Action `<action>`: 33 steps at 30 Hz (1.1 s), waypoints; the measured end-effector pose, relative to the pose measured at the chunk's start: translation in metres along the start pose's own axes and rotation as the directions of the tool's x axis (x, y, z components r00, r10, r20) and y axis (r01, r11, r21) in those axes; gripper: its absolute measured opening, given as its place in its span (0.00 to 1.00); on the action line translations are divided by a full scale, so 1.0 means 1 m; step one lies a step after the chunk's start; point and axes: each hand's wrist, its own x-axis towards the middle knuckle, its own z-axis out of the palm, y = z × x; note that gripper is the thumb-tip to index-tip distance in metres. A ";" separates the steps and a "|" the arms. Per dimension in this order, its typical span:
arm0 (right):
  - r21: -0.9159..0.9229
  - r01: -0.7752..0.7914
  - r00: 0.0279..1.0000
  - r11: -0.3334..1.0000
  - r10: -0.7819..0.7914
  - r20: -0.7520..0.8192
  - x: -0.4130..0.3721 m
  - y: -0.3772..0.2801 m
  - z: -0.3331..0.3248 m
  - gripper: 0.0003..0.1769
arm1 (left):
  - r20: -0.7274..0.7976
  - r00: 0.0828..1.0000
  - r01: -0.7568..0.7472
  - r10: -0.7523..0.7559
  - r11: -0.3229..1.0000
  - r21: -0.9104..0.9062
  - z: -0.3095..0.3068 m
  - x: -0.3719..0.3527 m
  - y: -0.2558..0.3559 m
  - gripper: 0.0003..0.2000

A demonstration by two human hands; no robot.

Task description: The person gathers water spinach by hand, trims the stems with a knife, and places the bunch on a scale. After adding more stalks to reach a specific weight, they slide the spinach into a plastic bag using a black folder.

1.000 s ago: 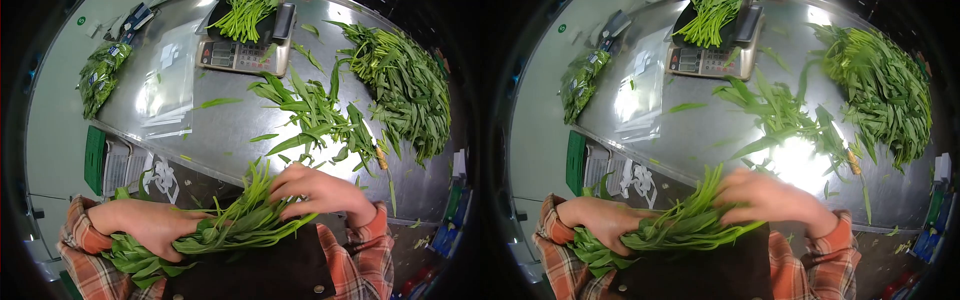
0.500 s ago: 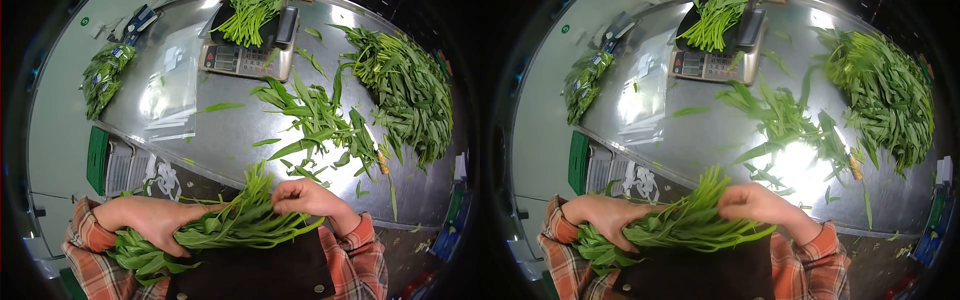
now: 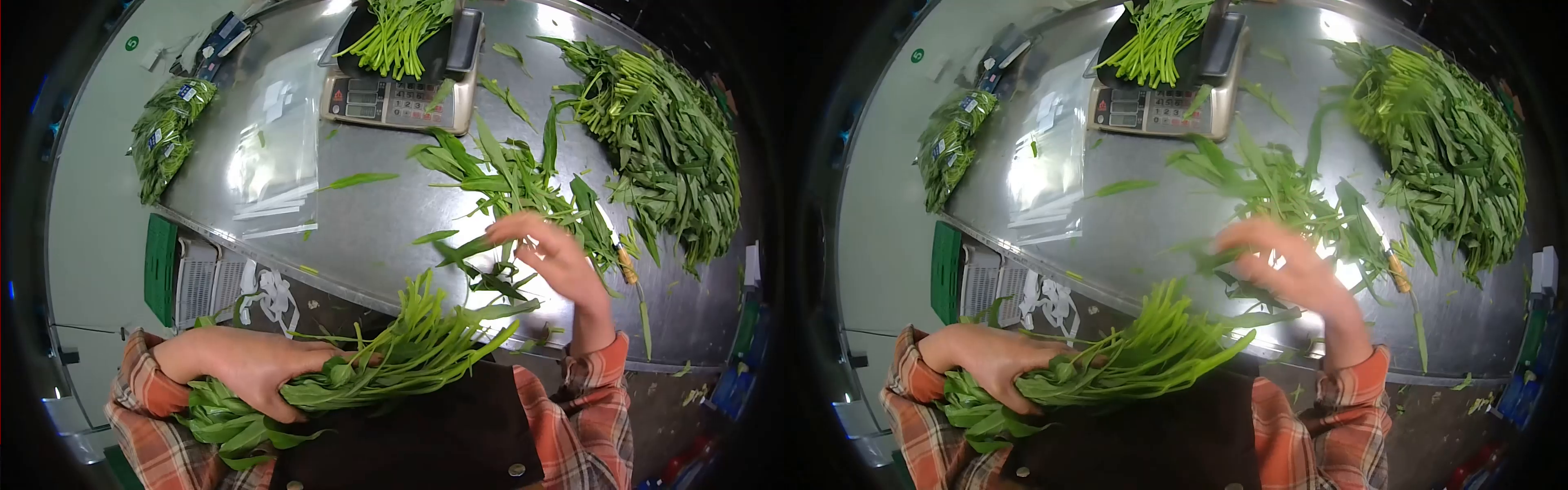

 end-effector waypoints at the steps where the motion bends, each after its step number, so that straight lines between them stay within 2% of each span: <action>1: 0.107 -0.036 0.985 0.994 0.017 0.172 0.002 -0.007 0.019 0.16 | 0.007 1.000 0.002 -0.002 1.000 0.001 0.001 0.000 0.000 0.41; 2: 0.203 -0.086 0.941 0.976 0.012 0.338 0.002 -0.011 0.037 0.17 | 0.011 1.000 0.002 -0.002 1.000 0.006 0.001 -0.002 -0.001 0.41; 4: 0.076 -0.091 0.888 0.993 0.047 0.458 -0.004 -0.009 0.059 0.14 | 0.038 0.997 0.059 -0.060 0.998 0.029 0.000 -0.008 0.000 0.40; 6: -0.051 -0.262 0.779 0.964 0.243 0.578 -0.014 0.001 0.061 0.13 | 0.081 0.981 0.173 -0.177 0.983 0.052 0.001 -0.015 0.007 0.40; 7: -0.119 -0.336 0.702 0.934 0.333 0.630 -0.021 0.006 0.061 0.13 | 0.055 0.989 0.137 -0.138 0.990 0.021 0.005 -0.015 0.007 0.39; 9: -0.018 -0.514 0.778 0.858 0.475 0.410 -0.040 0.011 0.065 0.15 | 0.038 0.994 0.097 -0.100 0.993 0.074 0.008 -0.018 0.009 0.39; 10: 0.047 -0.587 0.781 0.808 0.550 0.297 -0.046 0.015 0.066 0.16 | 0.027 0.996 0.080 -0.083 0.992 0.099 0.011 -0.019 0.009 0.39; 11: 0.202 -0.637 0.771 0.744 0.624 0.130 -0.050 0.023 0.066 0.16 | 0.014 0.998 0.052 -0.054 0.992 0.113 0.016 -0.021 0.006 0.39; 12: 0.361 -0.645 0.713 0.673 0.700 -0.033 -0.053 0.031 0.064 0.15 | 0.030 0.997 0.065 -0.070 0.985 0.161 0.018 -0.023 0.005 0.39; 14: -0.062 -0.733 0.673 0.677 0.708 -0.214 -0.040 0.036 0.040 0.10 | 0.064 0.993 0.077 -0.098 0.961 0.266 0.019 -0.027 0.006 0.40; 15: -0.402 -0.529 0.847 0.748 0.433 -0.308 -0.035 0.042 0.033 0.09 | 0.071 0.993 0.063 -0.089 0.948 0.311 0.019 -0.028 0.006 0.38; 16: -0.703 -0.285 0.953 0.651 0.115 -0.281 -0.026 0.039 0.031 0.13 | 0.084 0.993 0.045 -0.080 0.934 0.355 0.017 -0.030 0.005 0.35; 17: -0.706 -0.191 0.980 0.682 0.087 -0.180 -0.016 0.026 0.032 0.17 | 0.101 0.992 0.023 -0.069 0.914 0.404 0.014 -0.031 0.004 0.33; 18: -0.699 -0.100 0.995 0.708 0.060 -0.082 0.001 0.004 0.040 0.21 | 0.135 0.988 0.005 -0.071 0.899 0.437 0.010 -0.033 0.003 0.32; 19: -0.442 -0.059 0.995 0.895 0.090 0.051 0.016 -0.010 0.054 0.21 | 0.174 0.982 -0.019 -0.073 0.881 0.473 0.004 -0.036 0.002 0.32; 20: -0.138 -0.051 0.981 0.989 0.075 0.179 0.034 -0.022 0.073 0.21 | 0.213 0.974 -0.046 -0.074 0.858 0.511 -0.003 -0.039 -0.001 0.31; 22: 0.187 0.048 0.892 0.981 -0.126 0.434 0.071 -0.011 0.130 0.22 | 0.273 0.958 -0.077 -0.091 0.832 0.549 -0.016 -0.048 -0.007 0.30; 24: 0.287 -0.041 0.820 0.957 -0.132 0.557 0.099 -0.001 0.197 0.23 | 0.307 0.947 -0.097 -0.094 0.828 0.552 -0.025 -0.064 -0.021 0.30; 26: 0.130 -0.307 0.559 0.943 0.068 0.826 0.123 0.015 0.249 0.28 | 0.322 0.944 -0.123 -0.065 0.839 0.530 -0.040 -0.086 -0.046 0.33; 28: -0.024 -0.491 0.480 0.871 0.294 0.827 0.126 0.011 0.267 0.31 | 0.314 0.946 -0.200 0.082 0.909 0.365 -0.053 -0.107 -0.100 0.37; 29: -0.069 -0.531 0.453 0.844 0.352 0.819 0.130 0.008 0.265 0.33 | 0.331 0.928 -0.271 0.169 0.917 0.292 -0.065 -0.110 -0.121 0.39; 30: -0.117 -0.574 0.430 0.810 0.420 0.799 0.133 0.006 0.259 0.34 | 0.363 0.911 -0.273 0.196 0.946 0.174 -0.080 -0.113 -0.121 0.40; 31: 0.002 -0.634 0.473 0.773 0.385 0.793 0.124 0.014 0.260 0.34 | 0.463 0.880 -0.115 -0.103 0.901 0.418 -0.095 -0.116 -0.108 0.34; 32: 0.131 -0.664 0.527 0.736 0.337 0.780 0.115 0.021 0.257 0.35 | 0.454 0.891 -0.191 0.025 0.927 0.323 -0.100 -0.120 -0.135 0.35; 33: 0.279 -0.590 0.591 0.758 0.169 0.789 0.114 0.009 0.247 0.33 | 0.428 0.881 -0.357 0.204 0.879 0.315 -0.106 -0.119 -0.139 0.34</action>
